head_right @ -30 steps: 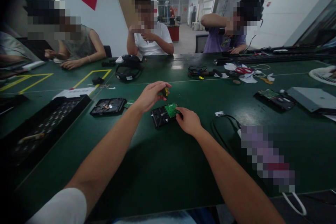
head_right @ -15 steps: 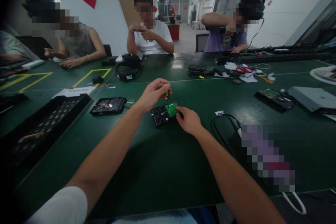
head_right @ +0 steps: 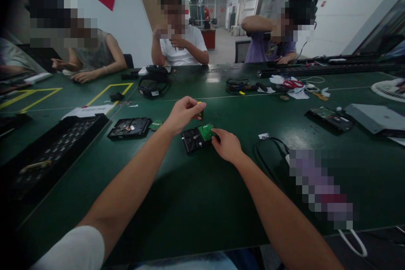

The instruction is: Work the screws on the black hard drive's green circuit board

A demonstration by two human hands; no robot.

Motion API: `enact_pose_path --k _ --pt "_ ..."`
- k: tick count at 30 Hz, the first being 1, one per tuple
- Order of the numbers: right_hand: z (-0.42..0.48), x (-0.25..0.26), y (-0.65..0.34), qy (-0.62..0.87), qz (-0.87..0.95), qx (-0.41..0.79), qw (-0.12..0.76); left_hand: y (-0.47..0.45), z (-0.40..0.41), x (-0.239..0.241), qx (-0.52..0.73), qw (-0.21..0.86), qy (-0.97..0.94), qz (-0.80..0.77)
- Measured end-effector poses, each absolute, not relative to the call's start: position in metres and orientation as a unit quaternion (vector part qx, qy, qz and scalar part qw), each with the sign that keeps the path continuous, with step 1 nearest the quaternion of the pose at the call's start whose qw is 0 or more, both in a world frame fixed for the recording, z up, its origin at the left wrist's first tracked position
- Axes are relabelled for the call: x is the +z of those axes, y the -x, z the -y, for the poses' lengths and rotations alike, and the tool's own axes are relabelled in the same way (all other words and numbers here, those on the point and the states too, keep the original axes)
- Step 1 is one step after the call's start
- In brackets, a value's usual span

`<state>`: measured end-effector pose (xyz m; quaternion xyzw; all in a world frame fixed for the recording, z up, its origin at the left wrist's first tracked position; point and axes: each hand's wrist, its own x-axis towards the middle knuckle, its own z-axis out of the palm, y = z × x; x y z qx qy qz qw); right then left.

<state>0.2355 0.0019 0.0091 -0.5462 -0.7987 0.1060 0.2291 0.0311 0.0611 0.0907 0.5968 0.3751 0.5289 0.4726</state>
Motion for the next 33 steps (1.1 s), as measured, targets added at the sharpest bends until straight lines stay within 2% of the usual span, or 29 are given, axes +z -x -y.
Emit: enact_pose_path --k 10,21,33 --pt "-0.0034 0.0096 -0.2353 0.551 0.799 0.105 0.216 -0.0286 -0.0600 0.0947 0.504 0.537 -0.595 -0.321" --pt "-0.0021 0.0106 -0.2355 0.554 0.796 0.109 0.217 -0.0281 -0.0590 0.0926 0.527 0.441 -0.632 -0.358" --pt "-0.0017 0.0110 -0.2347 0.555 0.795 0.109 0.218 -0.0260 -0.0637 0.0886 0.497 0.414 -0.686 -0.332"
